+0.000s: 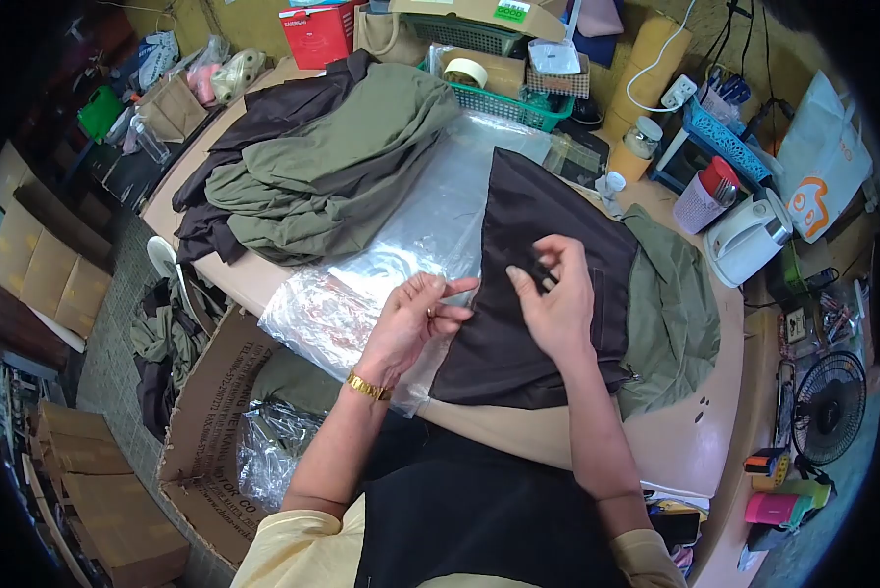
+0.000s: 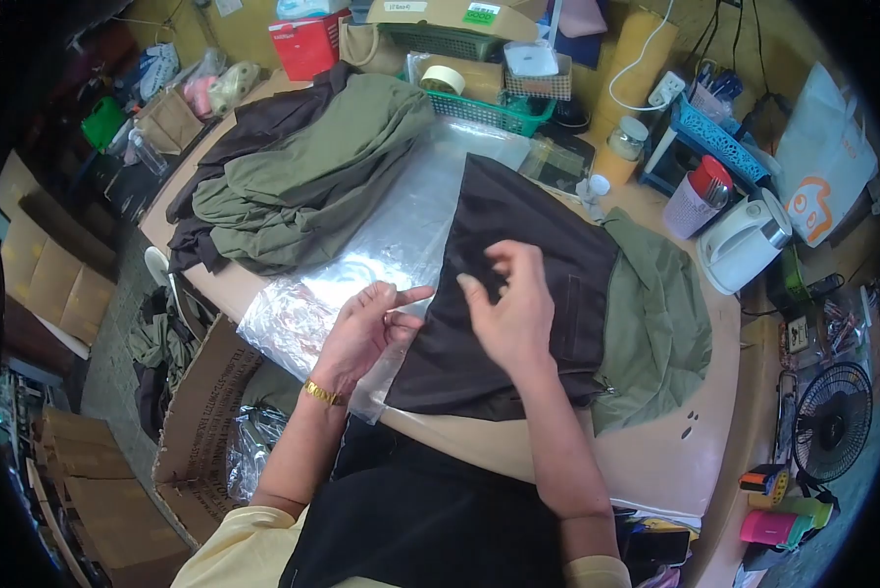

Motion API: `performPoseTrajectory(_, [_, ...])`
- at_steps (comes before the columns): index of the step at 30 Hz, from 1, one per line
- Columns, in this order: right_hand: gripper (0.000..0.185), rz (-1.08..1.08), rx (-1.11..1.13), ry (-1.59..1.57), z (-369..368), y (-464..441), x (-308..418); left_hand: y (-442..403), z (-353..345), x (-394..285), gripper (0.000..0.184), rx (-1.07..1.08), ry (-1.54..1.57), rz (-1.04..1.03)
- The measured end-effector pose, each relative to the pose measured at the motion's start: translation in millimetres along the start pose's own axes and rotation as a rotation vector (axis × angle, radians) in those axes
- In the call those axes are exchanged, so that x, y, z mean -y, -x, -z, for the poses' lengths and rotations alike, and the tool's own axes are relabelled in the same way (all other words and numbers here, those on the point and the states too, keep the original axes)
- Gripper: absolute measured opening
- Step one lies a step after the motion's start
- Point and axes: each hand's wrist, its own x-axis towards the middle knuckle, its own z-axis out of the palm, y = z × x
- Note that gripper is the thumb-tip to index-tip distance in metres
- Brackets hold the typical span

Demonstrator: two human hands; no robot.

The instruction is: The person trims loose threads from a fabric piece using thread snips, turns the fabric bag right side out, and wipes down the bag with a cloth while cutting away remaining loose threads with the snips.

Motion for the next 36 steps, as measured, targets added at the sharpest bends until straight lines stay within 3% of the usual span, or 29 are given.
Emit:
performPoseTrajectory(2, [0.038,-0.176,-0.023,-0.135,-12,3,-58,-10,-3,1,0.036,-0.186,-0.315,-0.055])
performPoseTrajectory(3, [0.038,-0.177,-0.027,-0.135,-18,5,-73,-17,-9,2,0.036,-0.182,-0.317,-0.054])
performPoseTrajectory(5, [0.035,-0.314,-0.095,-0.29,-25,12,-94,-32,-20,7,0.043,-0.21,-0.774,-0.152])
performPoseTrajectory(7, [0.031,-0.269,-0.101,-0.286,-30,20,-115,-45,-19,19,0.041,-0.172,-0.86,-0.197])
performPoseTrajectory(9, [0.032,-0.271,-0.153,-0.199,-26,20,-116,-56,-16,12,0.032,0.015,-1.304,-0.134])
performPoseTrajectory(10, [0.032,-0.271,-0.157,-0.199,-23,20,-113,-52,-15,9,0.031,-0.039,-1.174,-0.049])
performPoseTrajectory(13, [0.031,-0.414,-0.071,-0.114,-10,25,-99,-31,4,-4,0.029,-0.012,-1.092,-0.112])
performPoseTrajectory(15, [0.032,-0.398,0.038,0.001,-10,20,-87,-28,19,2,0.027,-0.029,-1.051,-0.198])
performPoseTrajectory(17, [0.035,-0.356,0.079,0.044,-10,18,-77,-25,29,4,0.024,-0.076,-0.758,-0.181])
performPoseTrajectory(18, [0.038,-0.315,0.114,0.088,-11,17,-74,-18,21,-6,0.02,-0.07,-0.612,-0.07])
performPoseTrajectory(19, [0.038,-0.312,0.117,0.087,-12,17,-76,-17,26,-8,0.02,-0.074,-0.61,-0.072])
performPoseTrajectory(21, [0.043,-0.315,0.149,0.055,-10,17,-83,-14,36,-10,0.02,0.122,0.167,-0.081])
performPoseTrajectory(22, [0.043,-0.313,0.151,0.056,-9,17,-82,-12,32,-11,0.021,0.082,0.552,-0.078])
performPoseTrajectory(25, [0.044,-0.399,0.174,0.075,-6,17,-76,-19,28,-7,0.015,0.241,0.741,-0.189])
performPoseTrajectory(26, [0.04,-0.35,0.143,0.119,-8,19,-73,-17,22,-1,0.013,-0.08,0.648,-0.191])
performPoseTrajectory(28, [0.036,-0.296,0.113,0.163,-9,20,-69,-21,17,0,0.012,0.01,0.707,-0.161])
performPoseTrajectory(30, [0.03,-0.09,0.185,0.047,-9,18,-64,-24,22,2,0.012,0.112,0.825,-0.078])
performPoseTrajectory(31, [0.029,-0.177,0.305,0.143,0,15,-35,-25,24,2,0.012,0.112,0.825,-0.081])
performPoseTrajectory(34, [0.029,-0.05,0.397,0.182,6,13,-4,-24,26,3,0.013,0.063,0.74,-0.069])
performPoseTrajectory(36, [0.027,0.068,0.551,0.385,7,10,11,-24,25,2,0.013,0.132,0.703,-0.118])
